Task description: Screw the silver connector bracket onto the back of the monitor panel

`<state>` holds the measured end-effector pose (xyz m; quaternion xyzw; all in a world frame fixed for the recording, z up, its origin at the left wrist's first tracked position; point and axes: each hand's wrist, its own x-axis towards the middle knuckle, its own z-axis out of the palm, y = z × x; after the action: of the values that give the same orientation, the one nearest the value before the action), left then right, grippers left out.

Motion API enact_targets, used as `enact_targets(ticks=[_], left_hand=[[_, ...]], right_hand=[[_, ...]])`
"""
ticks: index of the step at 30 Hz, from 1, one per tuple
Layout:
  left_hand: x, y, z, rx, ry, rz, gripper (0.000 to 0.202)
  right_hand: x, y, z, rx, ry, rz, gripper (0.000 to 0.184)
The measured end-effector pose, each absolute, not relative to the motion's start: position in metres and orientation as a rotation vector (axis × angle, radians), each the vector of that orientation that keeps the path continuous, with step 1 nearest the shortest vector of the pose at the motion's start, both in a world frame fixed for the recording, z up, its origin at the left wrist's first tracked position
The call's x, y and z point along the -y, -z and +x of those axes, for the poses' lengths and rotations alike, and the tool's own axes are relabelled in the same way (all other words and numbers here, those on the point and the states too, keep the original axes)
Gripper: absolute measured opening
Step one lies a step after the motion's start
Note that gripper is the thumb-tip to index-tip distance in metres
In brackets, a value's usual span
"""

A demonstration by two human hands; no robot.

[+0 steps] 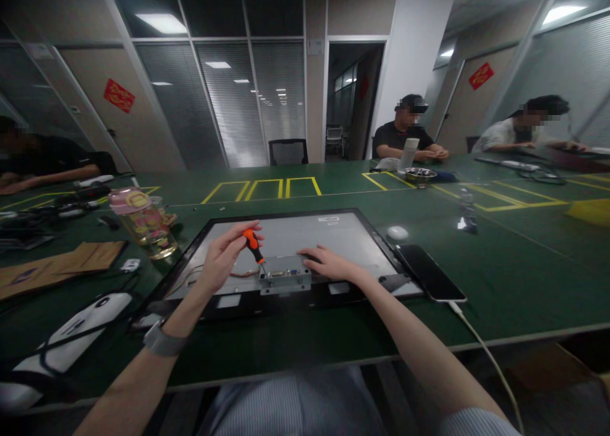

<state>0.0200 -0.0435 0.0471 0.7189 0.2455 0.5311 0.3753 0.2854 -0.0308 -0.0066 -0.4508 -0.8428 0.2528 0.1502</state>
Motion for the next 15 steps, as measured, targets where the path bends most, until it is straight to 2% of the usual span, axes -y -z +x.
enact_targets(ticks=[7, 15], left_hand=[[0.0442, -0.0484, 0.0218, -0.730, -1.487, 1.939, 0.019], [0.0457, -0.0493, 0.0211, -0.684, -1.378, 1.861, 0.028]], right_hand=[[0.0319, 0.0052, 0.2850, 2.435, -0.716, -1.251, 0.052], [0.0306, 0.0061, 0.2845, 2.447, -0.686, -1.263, 0.054]])
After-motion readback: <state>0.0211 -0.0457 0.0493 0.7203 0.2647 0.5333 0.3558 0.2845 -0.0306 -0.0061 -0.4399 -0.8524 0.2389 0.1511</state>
